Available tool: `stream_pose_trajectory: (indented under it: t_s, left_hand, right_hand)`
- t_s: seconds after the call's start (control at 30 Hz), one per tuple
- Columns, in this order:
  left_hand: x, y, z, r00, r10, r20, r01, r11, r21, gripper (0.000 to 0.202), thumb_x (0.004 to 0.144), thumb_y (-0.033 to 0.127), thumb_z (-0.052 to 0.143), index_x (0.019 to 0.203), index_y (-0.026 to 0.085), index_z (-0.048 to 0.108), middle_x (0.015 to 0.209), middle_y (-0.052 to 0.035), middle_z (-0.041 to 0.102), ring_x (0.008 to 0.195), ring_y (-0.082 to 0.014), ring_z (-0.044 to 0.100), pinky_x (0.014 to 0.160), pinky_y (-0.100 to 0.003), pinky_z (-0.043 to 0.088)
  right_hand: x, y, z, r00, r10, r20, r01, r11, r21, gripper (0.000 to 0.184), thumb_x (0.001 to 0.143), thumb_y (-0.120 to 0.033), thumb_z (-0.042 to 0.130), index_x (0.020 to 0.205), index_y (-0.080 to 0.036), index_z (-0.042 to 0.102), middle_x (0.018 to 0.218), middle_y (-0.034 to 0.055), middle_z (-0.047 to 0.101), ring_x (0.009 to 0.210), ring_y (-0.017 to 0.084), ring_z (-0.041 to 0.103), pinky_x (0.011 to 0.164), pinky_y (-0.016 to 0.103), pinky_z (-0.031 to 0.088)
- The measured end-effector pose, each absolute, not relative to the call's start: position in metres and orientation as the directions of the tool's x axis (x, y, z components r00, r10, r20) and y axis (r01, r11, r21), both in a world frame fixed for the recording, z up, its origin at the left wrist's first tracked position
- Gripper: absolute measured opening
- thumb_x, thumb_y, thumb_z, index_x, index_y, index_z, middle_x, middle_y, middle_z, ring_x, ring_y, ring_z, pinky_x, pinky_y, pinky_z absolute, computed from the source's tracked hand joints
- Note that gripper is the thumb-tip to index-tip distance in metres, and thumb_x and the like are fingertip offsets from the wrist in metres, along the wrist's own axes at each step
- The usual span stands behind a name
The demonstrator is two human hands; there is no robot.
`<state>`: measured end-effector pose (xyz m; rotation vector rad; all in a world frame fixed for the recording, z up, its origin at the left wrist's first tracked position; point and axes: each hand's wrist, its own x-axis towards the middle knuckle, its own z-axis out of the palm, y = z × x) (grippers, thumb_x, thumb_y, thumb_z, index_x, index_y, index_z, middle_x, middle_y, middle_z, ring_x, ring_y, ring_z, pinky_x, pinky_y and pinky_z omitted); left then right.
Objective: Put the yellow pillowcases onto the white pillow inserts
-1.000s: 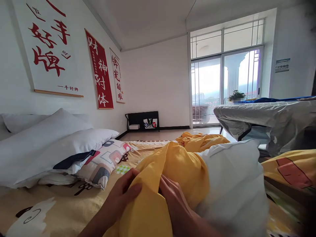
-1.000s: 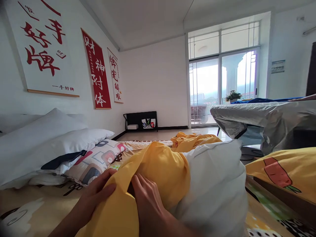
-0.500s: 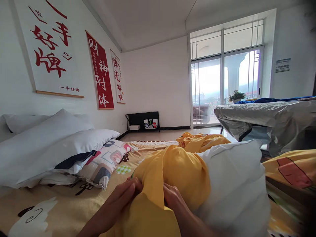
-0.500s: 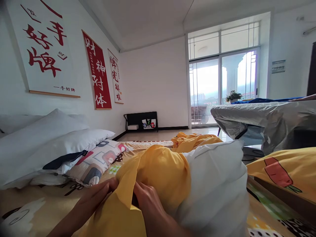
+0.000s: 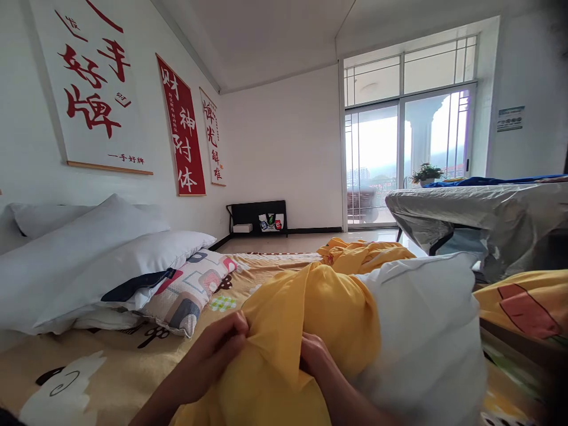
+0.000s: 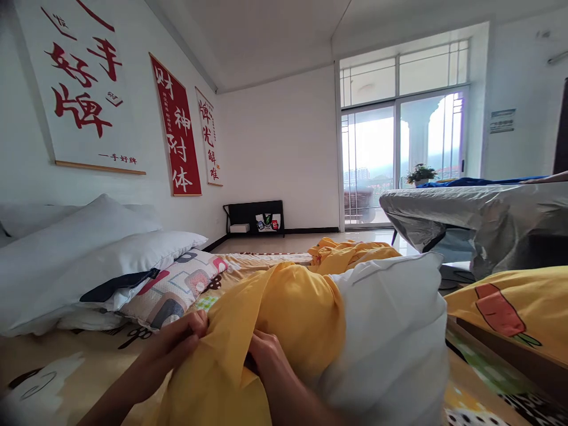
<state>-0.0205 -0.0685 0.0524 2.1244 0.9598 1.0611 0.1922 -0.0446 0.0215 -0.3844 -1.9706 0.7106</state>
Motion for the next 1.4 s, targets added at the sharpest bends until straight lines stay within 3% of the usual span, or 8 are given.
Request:
stream_pose_trajectory:
  t_s: [0.07, 0.23, 0.33, 0.43, 0.6, 0.67, 0.9, 1.4]
  left_hand:
    - [-0.025, -0.062, 0.056, 0.370, 0.740, 0.562, 0.432, -0.673, 0.600, 0.026, 0.096, 0.038, 0.035, 0.079, 0.021, 0.043, 0.078, -0.0003, 0.044, 0.073, -0.0153, 0.043, 0.067, -0.027, 0.037]
    - [-0.017, -0.032, 0.049, 0.363, 0.312, 0.878, 0.729, -0.682, -0.059, 0.012, 0.091, 0.016, 0.045, 0.086, 0.021, 0.055, 0.080, -0.0036, 0.055, 0.077, -0.0182, 0.048, 0.074, -0.031, 0.036]
    - [-0.002, -0.012, 0.033, 0.383, 0.296, 0.875, 0.759, -0.640, -0.116, 0.014, 0.090, 0.013, 0.045, 0.090, 0.021, 0.057, 0.082, -0.0036, 0.058, 0.078, -0.0179, 0.050, 0.074, -0.030, 0.037]
    - [0.011, -0.004, 0.017, 0.401, 0.384, 0.831, 0.732, -0.680, -0.039, 0.009, 0.086, 0.018, 0.051, 0.084, 0.022, 0.059, 0.077, -0.0021, 0.057, 0.074, -0.0177, 0.051, 0.068, -0.029, 0.037]
    - [0.021, -0.030, 0.022, -0.012, 0.783, 0.622, 0.497, -0.536, 0.683, 0.022, 0.083, 0.039, 0.059, 0.073, 0.021, 0.050, 0.064, 0.0023, 0.050, 0.059, -0.0137, 0.046, 0.055, -0.025, 0.036]
    - [0.020, -0.048, 0.029, 0.009, 0.870, 0.493, 0.365, -0.462, 0.808, 0.031, 0.082, 0.047, 0.059, 0.069, 0.020, 0.050, 0.062, 0.0022, 0.049, 0.057, -0.0129, 0.045, 0.052, -0.024, 0.036]
    - [0.013, -0.079, 0.038, 0.271, 0.850, 0.453, 0.431, -0.527, 0.732, 0.028, 0.087, 0.046, 0.051, 0.095, 0.021, 0.062, 0.103, -0.0085, 0.060, 0.103, -0.0258, 0.052, 0.088, -0.033, 0.042]
    - [0.003, -0.086, 0.061, 0.069, 0.968, 0.243, 0.010, -0.244, 0.970, 0.039, 0.068, 0.054, 0.074, 0.081, 0.019, 0.061, 0.074, 0.0015, 0.058, 0.069, -0.0124, 0.050, 0.060, -0.019, 0.042]
  right_hand:
    - [0.194, -0.047, 0.026, -0.517, 0.544, 0.661, -0.027, 0.761, -0.648, 0.025, 0.086, -0.040, 0.057, 0.076, -0.018, 0.063, 0.073, 0.0014, 0.060, 0.069, 0.015, 0.053, 0.066, 0.022, 0.044]
    - [0.187, -0.051, 0.028, -0.578, 0.545, 0.607, -0.054, 0.717, -0.695, 0.031, 0.090, -0.044, 0.053, 0.081, -0.017, 0.066, 0.079, 0.0026, 0.063, 0.073, 0.015, 0.053, 0.069, 0.023, 0.045]
    - [0.184, -0.052, 0.026, -0.622, 0.521, 0.585, -0.079, 0.701, -0.709, 0.035, 0.088, -0.049, 0.054, 0.080, -0.017, 0.067, 0.075, 0.0013, 0.061, 0.073, 0.015, 0.052, 0.068, 0.023, 0.046]
    - [0.187, -0.052, 0.025, -0.616, 0.542, 0.572, -0.035, 0.707, -0.707, 0.035, 0.090, -0.047, 0.052, 0.076, -0.017, 0.066, 0.071, -0.0003, 0.059, 0.069, 0.014, 0.050, 0.067, 0.022, 0.045]
    - [0.195, -0.049, 0.027, -0.553, 0.574, 0.604, -0.026, 0.712, -0.701, 0.028, 0.092, -0.038, 0.051, 0.079, -0.018, 0.066, 0.077, 0.0001, 0.061, 0.074, 0.014, 0.053, 0.073, 0.024, 0.044]
    - [0.196, -0.046, 0.026, -0.524, 0.565, 0.637, -0.057, 0.723, -0.688, 0.025, 0.091, -0.037, 0.052, 0.081, -0.018, 0.066, 0.078, 0.0006, 0.062, 0.073, 0.014, 0.053, 0.072, 0.023, 0.044]
    - [0.185, -0.037, 0.020, -0.356, 0.625, 0.694, -0.170, 0.687, -0.706, 0.025, 0.083, -0.040, 0.063, 0.079, -0.016, 0.067, 0.074, 0.0015, 0.058, 0.065, 0.012, 0.047, 0.061, 0.022, 0.042]
    - [0.191, -0.038, 0.037, -0.399, 0.474, 0.785, -0.043, 0.846, -0.532, 0.012, 0.090, -0.027, 0.052, 0.081, -0.021, 0.055, 0.084, 0.0030, 0.059, 0.078, 0.015, 0.055, 0.069, 0.025, 0.045]
